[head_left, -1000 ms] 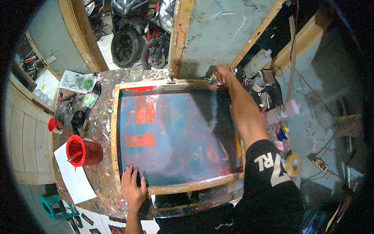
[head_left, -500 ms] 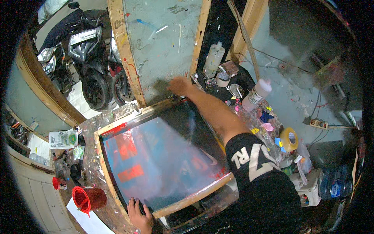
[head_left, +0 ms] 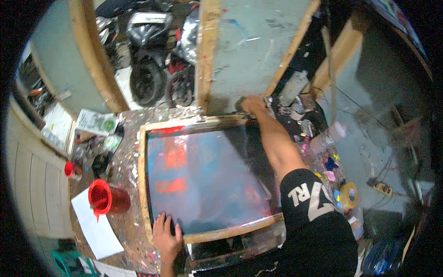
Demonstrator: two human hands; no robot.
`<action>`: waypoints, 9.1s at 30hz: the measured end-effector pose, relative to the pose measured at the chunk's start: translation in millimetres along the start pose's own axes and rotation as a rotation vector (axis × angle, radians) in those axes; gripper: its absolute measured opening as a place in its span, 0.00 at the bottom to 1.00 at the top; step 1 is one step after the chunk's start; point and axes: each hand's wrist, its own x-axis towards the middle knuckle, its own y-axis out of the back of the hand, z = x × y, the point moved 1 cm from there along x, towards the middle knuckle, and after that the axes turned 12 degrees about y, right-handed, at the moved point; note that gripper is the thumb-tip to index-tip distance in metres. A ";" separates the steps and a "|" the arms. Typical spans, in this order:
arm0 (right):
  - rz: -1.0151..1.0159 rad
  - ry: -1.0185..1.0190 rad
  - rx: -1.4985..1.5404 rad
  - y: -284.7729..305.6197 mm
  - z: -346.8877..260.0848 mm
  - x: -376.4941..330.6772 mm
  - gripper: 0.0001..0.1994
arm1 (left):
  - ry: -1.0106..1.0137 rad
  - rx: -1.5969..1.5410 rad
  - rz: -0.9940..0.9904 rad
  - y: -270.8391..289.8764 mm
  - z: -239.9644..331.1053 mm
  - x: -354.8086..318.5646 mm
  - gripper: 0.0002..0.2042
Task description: The person assembles a screen printing frame by securing a mesh screen to a wooden frame using clamps and tape. They repeatedly adjust the clamps, apply yellow tape to the edges, and wipe the surface of the screen with a cloth.
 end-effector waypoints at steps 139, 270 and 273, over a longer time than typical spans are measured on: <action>0.187 -0.205 -0.168 8.5 -52.2 -37.3 0.19 | -0.077 -0.236 -0.036 -15.5 -37.7 -1.3 0.22; 0.687 -0.081 0.389 -98.7 224.0 -516.1 0.16 | -0.400 -0.066 -0.331 -43.1 125.4 -68.9 0.21; 0.405 -0.160 0.274 -133.1 267.2 -459.7 0.21 | -0.353 -0.127 -0.350 -44.9 127.8 -66.1 0.18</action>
